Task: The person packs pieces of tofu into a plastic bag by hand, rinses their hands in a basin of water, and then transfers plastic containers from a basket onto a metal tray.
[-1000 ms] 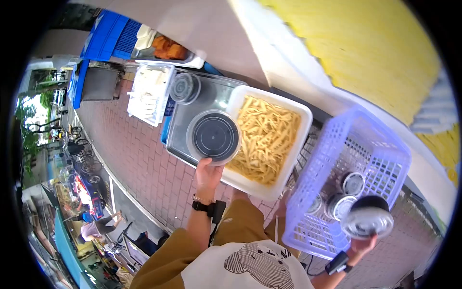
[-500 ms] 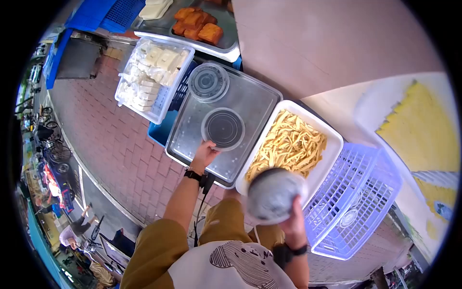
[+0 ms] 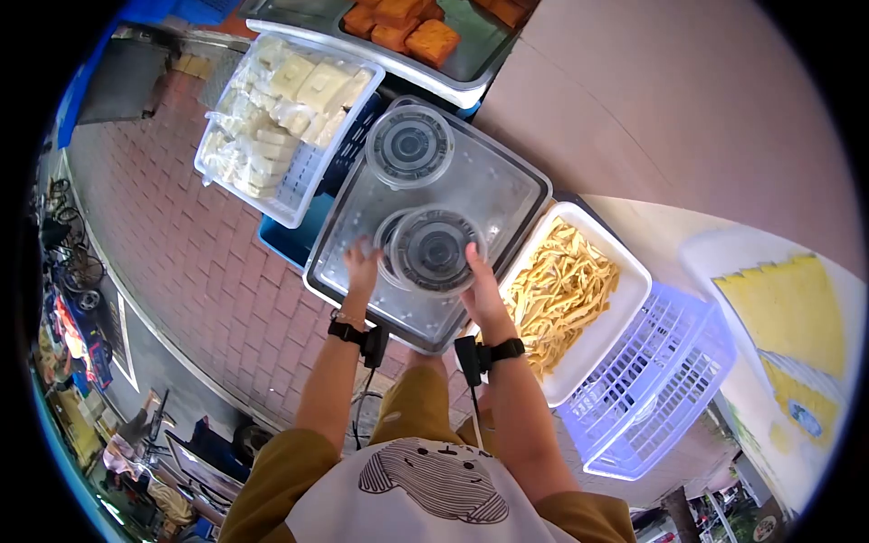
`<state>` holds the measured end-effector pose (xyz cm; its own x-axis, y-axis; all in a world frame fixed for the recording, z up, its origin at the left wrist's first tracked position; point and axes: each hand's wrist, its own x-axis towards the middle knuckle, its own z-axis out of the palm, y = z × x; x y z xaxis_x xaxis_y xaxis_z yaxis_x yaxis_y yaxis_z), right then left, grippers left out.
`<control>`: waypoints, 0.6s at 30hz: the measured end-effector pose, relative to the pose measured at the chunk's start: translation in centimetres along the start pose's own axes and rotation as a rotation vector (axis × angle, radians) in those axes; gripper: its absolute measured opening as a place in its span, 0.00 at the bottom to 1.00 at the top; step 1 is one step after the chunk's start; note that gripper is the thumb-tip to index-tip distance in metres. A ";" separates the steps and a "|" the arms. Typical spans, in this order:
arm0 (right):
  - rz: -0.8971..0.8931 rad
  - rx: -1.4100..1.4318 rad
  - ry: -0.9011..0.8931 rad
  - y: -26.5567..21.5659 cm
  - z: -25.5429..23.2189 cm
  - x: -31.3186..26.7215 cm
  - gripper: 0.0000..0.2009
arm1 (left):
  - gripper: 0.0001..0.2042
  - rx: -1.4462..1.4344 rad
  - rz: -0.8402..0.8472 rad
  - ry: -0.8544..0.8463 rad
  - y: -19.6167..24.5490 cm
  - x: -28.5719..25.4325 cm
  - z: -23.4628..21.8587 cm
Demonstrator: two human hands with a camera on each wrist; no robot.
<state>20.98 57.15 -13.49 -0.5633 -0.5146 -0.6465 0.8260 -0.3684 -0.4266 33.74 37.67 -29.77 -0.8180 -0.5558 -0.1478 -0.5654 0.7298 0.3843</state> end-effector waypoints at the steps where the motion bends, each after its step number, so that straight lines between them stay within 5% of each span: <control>1: 0.006 -0.035 -0.029 -0.8 0.3 0.1 0.29 | 0.20 -0.211 -0.209 0.268 3.6 2.0 -4.2; 3: -0.006 -0.033 -0.036 -2.4 0.5 0.3 0.28 | 0.20 -0.645 -0.129 0.091 5.3 6.3 -7.9; 5: -0.045 -0.059 -0.018 -3.2 -0.3 0.8 0.28 | 0.22 -1.158 -0.323 -0.095 8.5 10.1 -9.9; 11: -0.117 -0.050 0.012 -4.0 -0.8 -0.2 0.26 | 0.20 -1.324 -0.587 -0.251 11.4 15.6 -9.4; 18: -0.086 -0.024 0.062 -3.7 -1.6 -1.8 0.28 | 0.13 -1.351 -0.449 -0.187 9.5 13.4 -9.3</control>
<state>18.95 60.66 -11.74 -0.6301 -0.4325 -0.6449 0.7756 -0.3900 -0.4963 18.37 33.46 -19.63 -0.6620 -0.4965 -0.5615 -0.3302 -0.4793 0.8132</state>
